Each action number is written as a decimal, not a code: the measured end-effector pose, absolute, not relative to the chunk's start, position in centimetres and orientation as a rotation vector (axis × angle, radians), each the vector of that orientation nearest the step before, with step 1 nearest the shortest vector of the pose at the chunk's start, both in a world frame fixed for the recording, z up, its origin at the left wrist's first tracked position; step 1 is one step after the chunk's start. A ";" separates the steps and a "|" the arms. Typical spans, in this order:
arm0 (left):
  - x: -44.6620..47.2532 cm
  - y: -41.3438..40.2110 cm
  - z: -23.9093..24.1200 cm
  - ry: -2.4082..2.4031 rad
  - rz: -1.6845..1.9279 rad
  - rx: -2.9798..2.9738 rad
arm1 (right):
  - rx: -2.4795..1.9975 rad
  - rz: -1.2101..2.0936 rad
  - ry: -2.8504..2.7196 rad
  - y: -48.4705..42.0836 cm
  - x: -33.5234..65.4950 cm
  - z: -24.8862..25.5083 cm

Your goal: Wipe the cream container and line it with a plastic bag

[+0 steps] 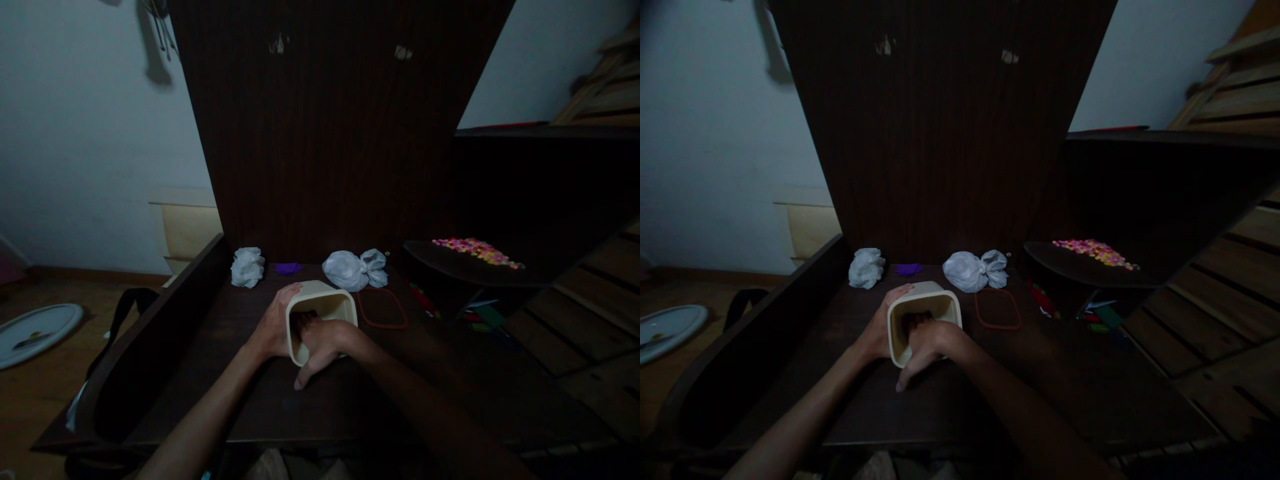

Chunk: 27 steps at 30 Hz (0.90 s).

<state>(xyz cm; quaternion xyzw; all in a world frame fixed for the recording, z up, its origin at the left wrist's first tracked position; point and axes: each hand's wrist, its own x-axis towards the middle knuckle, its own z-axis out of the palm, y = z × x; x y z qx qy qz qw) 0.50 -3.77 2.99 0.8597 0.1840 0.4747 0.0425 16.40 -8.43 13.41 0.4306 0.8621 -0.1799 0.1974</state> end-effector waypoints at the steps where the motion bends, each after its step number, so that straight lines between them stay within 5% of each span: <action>1: 0.5 -3.8 3.1 0.548 1.447 2.634 | 1.235 -0.484 2.393 -8.6 16.5 13.4; 9: 0.4 -3.7 3.5 0.488 1.369 2.610 | 1.428 -0.160 2.365 -13.1 17.8 12.5; 18: 0.5 -3.6 3.2 0.521 1.380 2.611 | 1.307 -0.383 2.617 -17.6 20.0 13.1; 27: 0.9 -4.2 3.2 0.541 1.429 2.580 | 1.178 -0.495 2.495 -10.6 16.4 12.5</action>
